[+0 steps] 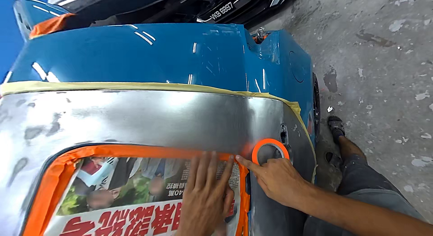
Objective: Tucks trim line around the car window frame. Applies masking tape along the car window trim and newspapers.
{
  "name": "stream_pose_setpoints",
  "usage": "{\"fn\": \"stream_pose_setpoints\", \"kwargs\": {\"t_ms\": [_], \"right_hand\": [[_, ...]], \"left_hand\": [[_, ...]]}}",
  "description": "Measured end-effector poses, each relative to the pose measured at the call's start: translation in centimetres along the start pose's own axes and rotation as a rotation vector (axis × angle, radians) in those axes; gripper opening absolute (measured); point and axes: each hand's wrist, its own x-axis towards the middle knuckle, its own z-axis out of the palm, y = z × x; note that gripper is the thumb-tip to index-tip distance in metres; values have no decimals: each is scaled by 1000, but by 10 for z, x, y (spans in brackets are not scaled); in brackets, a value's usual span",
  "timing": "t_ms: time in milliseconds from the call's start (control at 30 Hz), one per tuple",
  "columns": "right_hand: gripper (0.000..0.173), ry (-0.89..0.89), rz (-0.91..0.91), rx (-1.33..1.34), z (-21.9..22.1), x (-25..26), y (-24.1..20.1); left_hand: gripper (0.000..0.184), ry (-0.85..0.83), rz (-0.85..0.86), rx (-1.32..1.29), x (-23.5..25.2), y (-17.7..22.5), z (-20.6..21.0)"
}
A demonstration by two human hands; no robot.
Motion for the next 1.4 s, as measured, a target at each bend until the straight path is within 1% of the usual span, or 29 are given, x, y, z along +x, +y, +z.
{"fn": "stream_pose_setpoints", "kwargs": {"t_ms": [67, 200, 267, 333, 400, 500, 600, 700, 867, 967, 1133, 1300, 1400], "right_hand": [[61, 38, -42, -36, 6, -2, 4], [54, 179, -206, -57, 21, -18, 27], [50, 213, -193, -52, 21, -30, 31], [51, 140, -100, -49, 15, -38, 27], [54, -12, -1, -78, 3, -37, 22], [66, -135, 97, -164, -7, -26, 11], [75, -229, 132, -181, -13, -18, 4], [75, -248, 134, -166, -15, -18, 1], [71, -331, 168, -45, -24, -20, -9], [71, -329, 176, -27, -23, -19, -11], [67, -332, 157, 45, -26, -20, -7], [70, -313, 111, 107, -23, -22, 1], [68, -273, 74, 62, -20, -30, 7]], "left_hand": [[52, -6, 6, 19, 0, 6, 4], [53, -18, 3, 39, 1, 8, 3], [52, -17, -14, 41, 2, 10, 3], [52, -29, -20, 50, 2, 12, 2], [52, -35, -22, 53, 4, 13, 1], [51, -41, -27, 41, 8, 16, -1], [49, -44, -7, 31, 13, 16, 0], [47, -39, 20, 11, 14, 21, 7], [47, -64, 47, -9, 15, 29, 12], [47, -86, 73, -10, 17, 29, 11], [46, -123, 178, -51, 19, 23, 13], [45, -153, 219, -27, 27, 22, 8], [45, -167, 234, -19, 30, 22, 6]]}}
